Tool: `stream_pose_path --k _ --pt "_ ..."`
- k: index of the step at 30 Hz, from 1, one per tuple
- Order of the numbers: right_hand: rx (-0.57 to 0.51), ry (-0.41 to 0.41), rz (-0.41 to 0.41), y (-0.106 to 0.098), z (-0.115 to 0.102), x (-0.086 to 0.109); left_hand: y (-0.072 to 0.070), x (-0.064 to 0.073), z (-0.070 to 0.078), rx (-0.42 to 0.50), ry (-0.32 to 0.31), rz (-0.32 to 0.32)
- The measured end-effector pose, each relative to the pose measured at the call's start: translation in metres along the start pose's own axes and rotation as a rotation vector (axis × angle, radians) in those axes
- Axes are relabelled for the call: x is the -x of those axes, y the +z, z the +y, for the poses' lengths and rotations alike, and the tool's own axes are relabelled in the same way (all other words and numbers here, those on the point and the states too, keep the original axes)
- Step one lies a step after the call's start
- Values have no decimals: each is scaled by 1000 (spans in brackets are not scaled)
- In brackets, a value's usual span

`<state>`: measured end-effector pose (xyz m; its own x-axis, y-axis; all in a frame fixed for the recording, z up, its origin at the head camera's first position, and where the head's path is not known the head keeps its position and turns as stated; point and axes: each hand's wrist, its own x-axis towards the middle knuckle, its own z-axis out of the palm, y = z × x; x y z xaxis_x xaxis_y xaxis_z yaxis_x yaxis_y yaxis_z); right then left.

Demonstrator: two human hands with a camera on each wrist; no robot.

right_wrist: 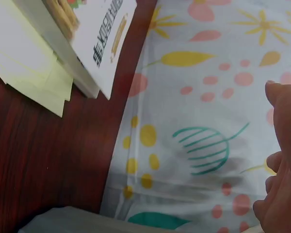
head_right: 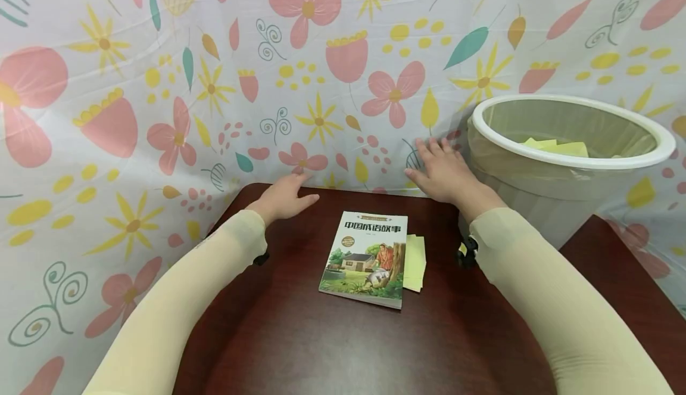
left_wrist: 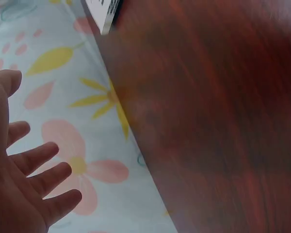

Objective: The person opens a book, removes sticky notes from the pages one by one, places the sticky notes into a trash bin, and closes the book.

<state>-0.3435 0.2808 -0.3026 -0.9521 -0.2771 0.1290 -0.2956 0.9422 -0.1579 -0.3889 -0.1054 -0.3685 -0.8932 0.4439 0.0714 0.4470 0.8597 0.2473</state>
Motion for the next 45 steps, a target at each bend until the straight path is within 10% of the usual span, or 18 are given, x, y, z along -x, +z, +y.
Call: stream_pose_path --k 19,34,45 --pt "-278 -112 -36 40 -34 77 62 51 90 130 310 -362" --pt "-396 20 -316 113 -40 108 82 68 101 138 293 -427" --pt "-459 16 -292 120 -35 103 87 57 109 188 261 -436"
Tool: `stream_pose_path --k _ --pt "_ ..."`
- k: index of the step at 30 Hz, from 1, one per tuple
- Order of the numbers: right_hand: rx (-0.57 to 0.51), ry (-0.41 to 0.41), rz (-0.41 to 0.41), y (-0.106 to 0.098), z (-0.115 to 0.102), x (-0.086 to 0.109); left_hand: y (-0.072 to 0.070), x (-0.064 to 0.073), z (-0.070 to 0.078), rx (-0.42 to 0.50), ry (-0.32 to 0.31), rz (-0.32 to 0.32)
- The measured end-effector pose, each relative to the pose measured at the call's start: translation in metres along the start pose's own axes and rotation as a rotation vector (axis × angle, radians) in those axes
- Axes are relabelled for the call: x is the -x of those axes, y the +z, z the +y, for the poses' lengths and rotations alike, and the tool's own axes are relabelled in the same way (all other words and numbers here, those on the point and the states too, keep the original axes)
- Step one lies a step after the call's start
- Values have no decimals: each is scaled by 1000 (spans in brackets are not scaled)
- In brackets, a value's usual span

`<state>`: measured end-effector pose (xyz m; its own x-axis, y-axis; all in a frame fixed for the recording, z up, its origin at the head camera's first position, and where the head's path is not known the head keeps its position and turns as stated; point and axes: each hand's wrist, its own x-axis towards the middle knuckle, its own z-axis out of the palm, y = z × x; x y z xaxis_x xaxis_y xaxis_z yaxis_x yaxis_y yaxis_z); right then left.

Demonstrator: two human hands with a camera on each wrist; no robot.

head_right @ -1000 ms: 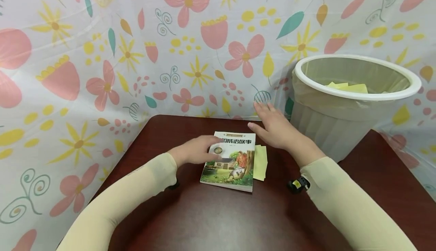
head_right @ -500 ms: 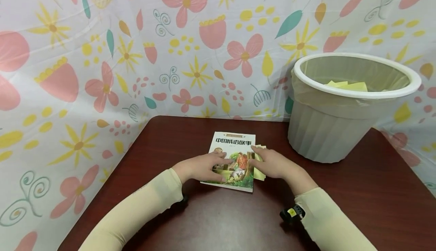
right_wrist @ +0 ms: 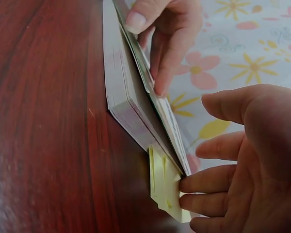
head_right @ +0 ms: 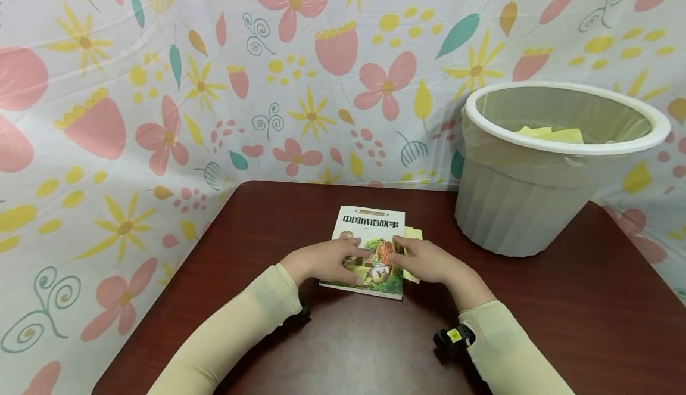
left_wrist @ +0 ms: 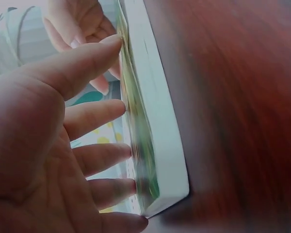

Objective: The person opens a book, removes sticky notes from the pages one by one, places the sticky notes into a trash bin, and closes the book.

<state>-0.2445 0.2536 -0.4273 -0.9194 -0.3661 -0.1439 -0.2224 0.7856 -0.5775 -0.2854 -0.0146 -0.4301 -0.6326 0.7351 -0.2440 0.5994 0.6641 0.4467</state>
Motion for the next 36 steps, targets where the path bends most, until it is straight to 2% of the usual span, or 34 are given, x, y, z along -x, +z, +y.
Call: stream_pose_path --k 7,15,22,26,36 --pt "-54 5 4 1 14 -4 3 -6 1 6 -7 -5" --pt "-176 -1 19 3 22 -9 4 -5 0 37 -30 -13" --pt "-272 7 29 3 26 -6 5 -4 0 70 -18 -19" --pt "-331 12 44 0 27 -4 5 -6 0 58 -18 -17" --pt "-446 -4 94 -10 31 1 5 -8 4 31 41 0"
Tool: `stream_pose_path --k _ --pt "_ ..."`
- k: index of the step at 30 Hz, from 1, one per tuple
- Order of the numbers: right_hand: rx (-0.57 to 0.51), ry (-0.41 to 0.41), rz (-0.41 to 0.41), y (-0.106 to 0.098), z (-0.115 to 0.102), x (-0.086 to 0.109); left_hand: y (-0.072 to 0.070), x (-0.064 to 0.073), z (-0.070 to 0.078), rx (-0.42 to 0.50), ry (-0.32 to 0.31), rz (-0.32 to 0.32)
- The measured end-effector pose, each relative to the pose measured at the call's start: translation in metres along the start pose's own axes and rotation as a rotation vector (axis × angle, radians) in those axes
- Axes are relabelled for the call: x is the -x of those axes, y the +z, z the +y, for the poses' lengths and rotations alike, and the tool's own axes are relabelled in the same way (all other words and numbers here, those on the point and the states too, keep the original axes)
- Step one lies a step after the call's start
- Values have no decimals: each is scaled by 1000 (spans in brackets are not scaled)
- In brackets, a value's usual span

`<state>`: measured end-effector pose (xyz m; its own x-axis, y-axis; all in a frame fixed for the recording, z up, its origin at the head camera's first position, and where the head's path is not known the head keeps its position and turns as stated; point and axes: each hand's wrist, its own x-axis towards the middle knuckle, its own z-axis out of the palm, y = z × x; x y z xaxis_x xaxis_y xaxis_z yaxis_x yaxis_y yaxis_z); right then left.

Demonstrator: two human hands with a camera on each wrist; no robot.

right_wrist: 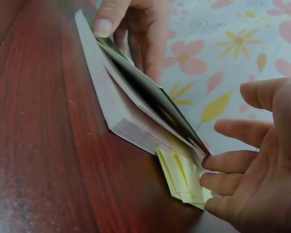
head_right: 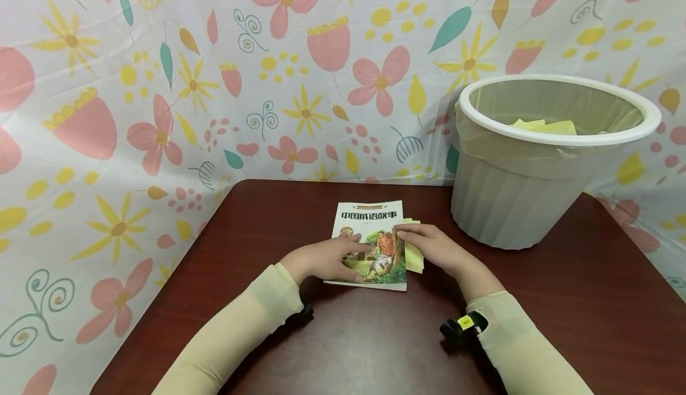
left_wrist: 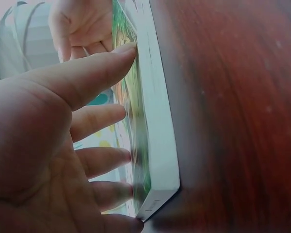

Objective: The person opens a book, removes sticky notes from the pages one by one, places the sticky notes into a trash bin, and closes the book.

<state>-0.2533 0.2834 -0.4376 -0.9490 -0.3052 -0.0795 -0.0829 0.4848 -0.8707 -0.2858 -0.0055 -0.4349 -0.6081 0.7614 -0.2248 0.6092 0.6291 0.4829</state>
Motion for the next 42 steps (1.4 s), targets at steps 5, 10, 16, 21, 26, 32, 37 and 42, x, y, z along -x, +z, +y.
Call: stream_pose_path --k 5,10,16,21,26,32,37,42 --pt "-46 -1 14 -3 1 0 0 1 5 -83 3 32" --pt "-81 2 13 -4 -2 0 0 1 10 -185 -23 78" --pt "-97 3 16 -5 -6 0 1 0 12 -197 -8 135" --pt "-91 -7 23 -7 -14 1 1 -1 12 -137 34 159" --pt "-146 -20 8 -8 -20 5 0 0 13 -28 41 171" --pt "-247 -19 -25 -5 -28 5 -3 3 14 67 11 179" --pt "-395 -12 -9 3 -36 3 -5 3 12 151 3 183" --pt "-483 -6 14 16 -48 -5 -5 1 6 286 -1 225"
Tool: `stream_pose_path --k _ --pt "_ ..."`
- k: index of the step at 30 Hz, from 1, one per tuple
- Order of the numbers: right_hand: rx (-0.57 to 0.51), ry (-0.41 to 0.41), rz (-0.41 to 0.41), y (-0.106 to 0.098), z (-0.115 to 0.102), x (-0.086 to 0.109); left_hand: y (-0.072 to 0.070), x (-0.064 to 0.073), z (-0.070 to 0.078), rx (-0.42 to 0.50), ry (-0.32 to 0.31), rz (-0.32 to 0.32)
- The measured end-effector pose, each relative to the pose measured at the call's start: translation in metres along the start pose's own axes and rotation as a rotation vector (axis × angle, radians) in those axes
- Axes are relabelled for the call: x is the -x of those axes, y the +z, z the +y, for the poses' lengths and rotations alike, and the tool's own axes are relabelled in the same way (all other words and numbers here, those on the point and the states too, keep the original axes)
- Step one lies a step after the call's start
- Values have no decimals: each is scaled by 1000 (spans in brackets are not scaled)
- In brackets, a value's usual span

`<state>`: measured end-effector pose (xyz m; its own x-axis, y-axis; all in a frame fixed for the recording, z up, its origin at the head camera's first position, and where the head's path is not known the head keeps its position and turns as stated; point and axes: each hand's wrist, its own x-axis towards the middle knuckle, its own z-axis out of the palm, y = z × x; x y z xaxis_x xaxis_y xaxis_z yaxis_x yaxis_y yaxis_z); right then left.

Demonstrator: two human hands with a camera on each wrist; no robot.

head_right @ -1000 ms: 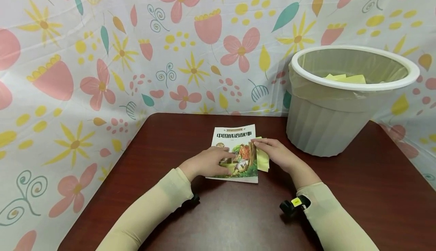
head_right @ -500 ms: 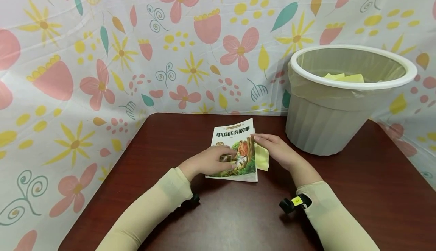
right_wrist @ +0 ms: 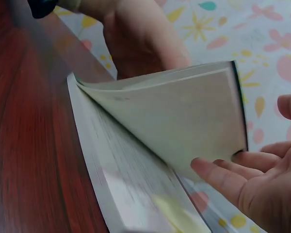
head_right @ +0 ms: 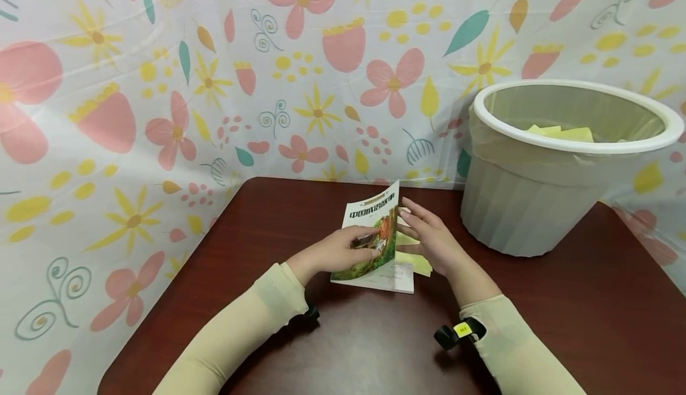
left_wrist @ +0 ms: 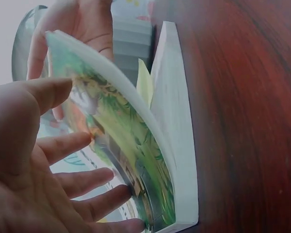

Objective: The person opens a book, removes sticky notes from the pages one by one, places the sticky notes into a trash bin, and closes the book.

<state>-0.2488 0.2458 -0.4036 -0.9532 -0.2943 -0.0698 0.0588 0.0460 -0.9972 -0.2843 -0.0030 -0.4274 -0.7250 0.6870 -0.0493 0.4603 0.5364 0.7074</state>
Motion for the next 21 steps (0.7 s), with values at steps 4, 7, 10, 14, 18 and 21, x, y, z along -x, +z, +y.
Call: stream_pose_path --k 4,7,10,14,18,21 --pt "-37 3 2 12 -4 -7 -1 -1 -2 82 -43 61" --pt "-44 -8 -10 21 -6 -13 -4 0 -2 165 -73 95" --pt "-45 -30 -26 28 -7 -18 -8 2 -2 271 -84 118" --pt "-23 -62 -49 38 -7 -26 -12 2 -4 390 -84 153" --pt "-12 -71 -66 48 -5 -36 -18 1 -8 494 -124 181" --pt "-16 -81 -82 58 -4 -45 -25 2 -10 596 -173 192"
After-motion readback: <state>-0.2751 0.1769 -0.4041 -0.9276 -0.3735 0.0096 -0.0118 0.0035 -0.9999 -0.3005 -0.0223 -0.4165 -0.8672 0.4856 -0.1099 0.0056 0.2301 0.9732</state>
